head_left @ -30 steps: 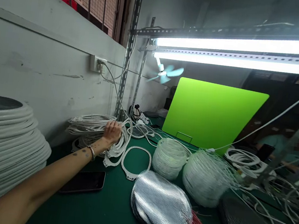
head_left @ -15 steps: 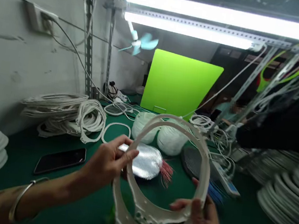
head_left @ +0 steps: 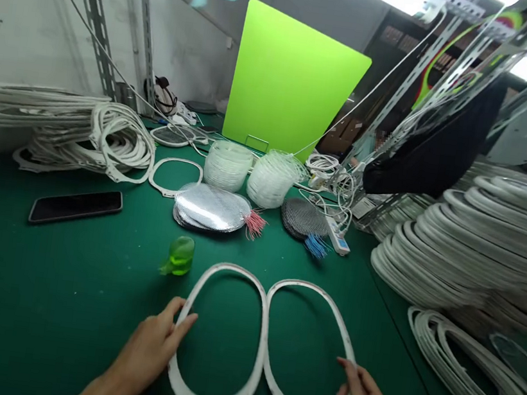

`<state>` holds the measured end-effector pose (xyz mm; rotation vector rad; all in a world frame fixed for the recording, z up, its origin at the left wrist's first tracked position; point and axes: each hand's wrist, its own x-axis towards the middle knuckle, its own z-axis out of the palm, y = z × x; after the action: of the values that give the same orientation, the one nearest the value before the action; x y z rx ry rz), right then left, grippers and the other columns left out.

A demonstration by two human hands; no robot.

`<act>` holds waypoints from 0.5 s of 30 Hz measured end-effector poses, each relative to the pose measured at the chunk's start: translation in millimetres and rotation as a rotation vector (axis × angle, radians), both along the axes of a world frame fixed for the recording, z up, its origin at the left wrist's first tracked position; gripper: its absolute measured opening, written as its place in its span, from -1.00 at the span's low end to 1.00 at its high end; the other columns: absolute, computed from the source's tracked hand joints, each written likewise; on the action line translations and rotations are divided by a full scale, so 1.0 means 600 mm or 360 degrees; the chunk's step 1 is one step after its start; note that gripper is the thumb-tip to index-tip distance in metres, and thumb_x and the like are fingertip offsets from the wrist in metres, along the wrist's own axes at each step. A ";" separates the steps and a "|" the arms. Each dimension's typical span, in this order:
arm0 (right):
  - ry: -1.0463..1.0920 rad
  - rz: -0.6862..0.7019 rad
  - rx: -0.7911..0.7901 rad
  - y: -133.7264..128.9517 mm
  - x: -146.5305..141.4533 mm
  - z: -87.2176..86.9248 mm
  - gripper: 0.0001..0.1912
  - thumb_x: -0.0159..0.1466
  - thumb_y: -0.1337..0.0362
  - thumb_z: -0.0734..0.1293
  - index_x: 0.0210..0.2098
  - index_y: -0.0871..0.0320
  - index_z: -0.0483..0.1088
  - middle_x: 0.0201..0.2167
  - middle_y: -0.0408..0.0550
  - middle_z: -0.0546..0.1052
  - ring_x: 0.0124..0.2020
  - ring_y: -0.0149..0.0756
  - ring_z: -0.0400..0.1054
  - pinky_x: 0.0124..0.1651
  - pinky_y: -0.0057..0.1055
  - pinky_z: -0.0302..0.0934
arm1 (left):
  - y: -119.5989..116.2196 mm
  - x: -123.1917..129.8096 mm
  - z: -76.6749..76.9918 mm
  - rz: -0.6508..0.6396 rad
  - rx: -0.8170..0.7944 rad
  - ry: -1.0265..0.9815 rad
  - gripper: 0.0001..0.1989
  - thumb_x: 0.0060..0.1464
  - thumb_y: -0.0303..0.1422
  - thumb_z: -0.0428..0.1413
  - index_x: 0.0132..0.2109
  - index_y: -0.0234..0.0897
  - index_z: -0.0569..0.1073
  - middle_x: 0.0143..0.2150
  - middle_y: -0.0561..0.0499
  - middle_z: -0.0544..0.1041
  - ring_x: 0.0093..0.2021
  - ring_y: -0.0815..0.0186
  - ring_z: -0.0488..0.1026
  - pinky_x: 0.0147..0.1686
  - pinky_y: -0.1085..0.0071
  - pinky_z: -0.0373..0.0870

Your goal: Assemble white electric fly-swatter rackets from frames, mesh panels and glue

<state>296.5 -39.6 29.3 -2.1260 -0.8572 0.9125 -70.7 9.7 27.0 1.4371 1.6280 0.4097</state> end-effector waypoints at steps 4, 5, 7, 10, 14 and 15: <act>-0.0546 0.0170 -0.0256 -0.031 -0.004 -0.033 -0.11 0.14 -0.37 0.17 0.25 0.09 0.21 -0.02 0.19 0.50 -0.30 -0.02 0.53 -0.43 -0.27 0.38 | -0.010 -0.026 0.007 0.0020 0.0163 0.1032 -0.46 0.30 -0.08 -0.21 0.21 -0.37 0.29 -0.56 -0.05 0.49 -0.51 0.05 0.51 -0.61 0.40 0.17; -0.0750 0.0202 -0.0244 -0.041 -0.009 -0.040 -0.06 0.12 -0.38 0.17 0.31 0.06 0.16 0.13 0.25 0.41 -0.17 0.10 0.51 -0.38 -0.18 0.41 | -0.016 -0.029 0.012 0.0017 0.0229 0.1148 -0.47 0.31 -0.07 -0.22 0.18 -0.33 0.35 -0.53 -0.08 0.52 -0.51 0.06 0.52 -0.62 0.39 0.19; -0.1195 0.0314 -0.0093 -0.058 -0.023 -0.054 -0.01 0.10 -0.39 0.18 0.36 0.02 0.09 0.32 0.24 0.18 0.08 0.31 0.36 -0.16 0.05 0.40 | -0.027 -0.019 0.018 -0.0023 0.0545 0.1204 -0.49 0.32 -0.05 -0.23 0.09 -0.20 0.46 -0.36 -0.12 0.60 -0.42 0.09 0.56 -0.56 0.37 0.31; -0.1554 0.0643 0.0032 -0.062 -0.052 -0.073 -0.09 0.16 -0.36 0.16 0.38 -0.11 0.03 0.41 0.01 0.02 0.35 0.39 -0.09 0.20 0.40 -0.05 | -0.031 0.032 0.008 -0.0412 0.1284 0.1040 -0.50 0.28 0.01 -0.12 0.22 -0.03 0.39 0.14 -0.04 0.52 0.03 0.08 0.51 -0.14 0.27 0.45; -0.1396 0.1133 -0.0041 -0.037 -0.084 -0.097 -0.27 0.21 -0.32 0.16 0.31 -0.38 -0.03 0.36 -0.22 0.11 0.35 0.40 -0.10 0.13 0.62 -0.29 | -0.016 0.100 -0.045 -0.1108 0.1852 0.0856 -0.40 0.28 -0.04 -0.07 0.40 0.04 0.03 0.34 0.22 0.26 0.27 0.18 0.29 0.24 0.30 0.13; -0.1395 0.1167 -0.0013 -0.032 -0.089 -0.105 -0.27 0.21 -0.30 0.18 0.31 -0.38 -0.04 0.34 -0.22 0.13 0.33 0.39 -0.05 0.13 0.62 -0.29 | -0.012 0.107 -0.062 -0.1142 0.1919 0.0850 -0.41 0.30 -0.06 -0.08 0.40 0.03 0.02 0.33 0.25 0.29 0.24 0.23 0.31 0.24 0.36 0.10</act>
<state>243.2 -58.6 -33.5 -2.2244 -2.1553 0.2249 -6.2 2.5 -10.2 3.0997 1.0383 0.6509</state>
